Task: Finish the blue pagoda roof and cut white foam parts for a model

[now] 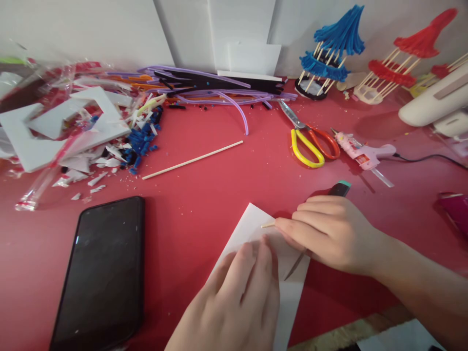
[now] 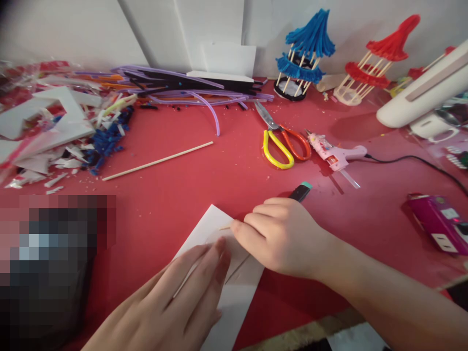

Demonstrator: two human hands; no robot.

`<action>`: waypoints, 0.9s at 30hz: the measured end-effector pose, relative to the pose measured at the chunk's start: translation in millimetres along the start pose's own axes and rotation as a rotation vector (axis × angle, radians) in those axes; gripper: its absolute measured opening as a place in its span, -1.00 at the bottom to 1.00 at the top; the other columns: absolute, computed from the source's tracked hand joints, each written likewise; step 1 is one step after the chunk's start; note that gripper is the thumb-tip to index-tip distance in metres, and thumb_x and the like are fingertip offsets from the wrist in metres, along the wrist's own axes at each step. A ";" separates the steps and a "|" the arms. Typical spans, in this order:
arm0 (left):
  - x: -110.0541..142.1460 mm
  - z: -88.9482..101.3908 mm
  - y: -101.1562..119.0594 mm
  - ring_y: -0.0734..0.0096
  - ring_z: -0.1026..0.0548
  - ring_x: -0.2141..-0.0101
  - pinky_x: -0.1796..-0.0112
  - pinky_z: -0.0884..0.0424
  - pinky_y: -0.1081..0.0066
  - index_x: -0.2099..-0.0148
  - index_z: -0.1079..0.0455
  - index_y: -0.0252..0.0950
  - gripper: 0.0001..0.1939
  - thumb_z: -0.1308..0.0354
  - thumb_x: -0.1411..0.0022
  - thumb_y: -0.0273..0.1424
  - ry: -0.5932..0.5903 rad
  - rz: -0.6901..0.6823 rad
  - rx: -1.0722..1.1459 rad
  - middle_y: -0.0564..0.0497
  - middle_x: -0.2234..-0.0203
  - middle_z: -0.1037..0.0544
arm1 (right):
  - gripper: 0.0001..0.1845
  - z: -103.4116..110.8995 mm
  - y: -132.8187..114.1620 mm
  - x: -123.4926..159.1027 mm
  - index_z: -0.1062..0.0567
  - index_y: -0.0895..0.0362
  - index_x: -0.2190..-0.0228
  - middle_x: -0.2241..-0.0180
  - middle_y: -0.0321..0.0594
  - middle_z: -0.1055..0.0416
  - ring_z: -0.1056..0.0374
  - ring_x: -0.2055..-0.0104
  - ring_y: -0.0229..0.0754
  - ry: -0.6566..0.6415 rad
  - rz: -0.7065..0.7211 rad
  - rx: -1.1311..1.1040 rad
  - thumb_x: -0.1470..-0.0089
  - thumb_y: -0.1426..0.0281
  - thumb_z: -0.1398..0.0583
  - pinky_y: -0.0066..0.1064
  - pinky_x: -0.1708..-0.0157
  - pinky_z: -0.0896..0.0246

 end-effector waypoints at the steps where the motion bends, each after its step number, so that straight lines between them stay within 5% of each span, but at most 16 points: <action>1: -0.7 -0.7 -0.3 0.18 -0.37 -0.13 -0.10 -0.24 0.23 -0.25 -0.30 -0.43 -0.57 0.13 -0.42 -0.49 -0.012 0.001 0.001 -0.09 -0.21 -0.42 | -0.68 -0.4 -0.1 -0.9 -0.49 0.17 0.53 0.66 -0.35 -0.19 -0.05 0.57 -0.26 -0.001 0.002 -0.001 -0.22 0.58 -0.09 -0.31 0.53 0.12; 20: -6.5 -2.6 -4.7 0.21 -0.30 -0.15 -0.17 -0.10 0.27 -0.24 -0.29 -0.40 -0.58 0.04 -0.42 -0.37 0.012 0.015 0.025 -0.10 -0.20 -0.43 | -0.71 -4.9 0.1 -0.8 -0.55 0.20 0.44 0.63 -0.31 -0.28 -0.11 0.55 -0.25 -0.060 -0.013 -0.011 -0.17 0.62 -0.06 -0.32 0.50 0.09; 27: -4.7 -5.0 -3.1 0.20 -0.32 -0.15 -0.15 -0.14 0.25 -0.24 -0.26 -0.39 -0.59 0.06 -0.43 -0.36 0.022 0.030 0.026 -0.11 -0.21 -0.41 | -0.82 1.8 6.1 0.5 -0.55 0.22 0.25 0.59 -0.32 -0.35 -0.20 0.54 -0.24 -0.017 -0.011 -0.017 -0.22 0.53 -0.13 -0.32 0.49 -0.05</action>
Point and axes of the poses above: each hand's wrist, its own x-axis away from the middle knuckle, its own z-axis out of the back of the hand, y = z × x, the point moved 1 cm from there along -x, towards the middle knuckle
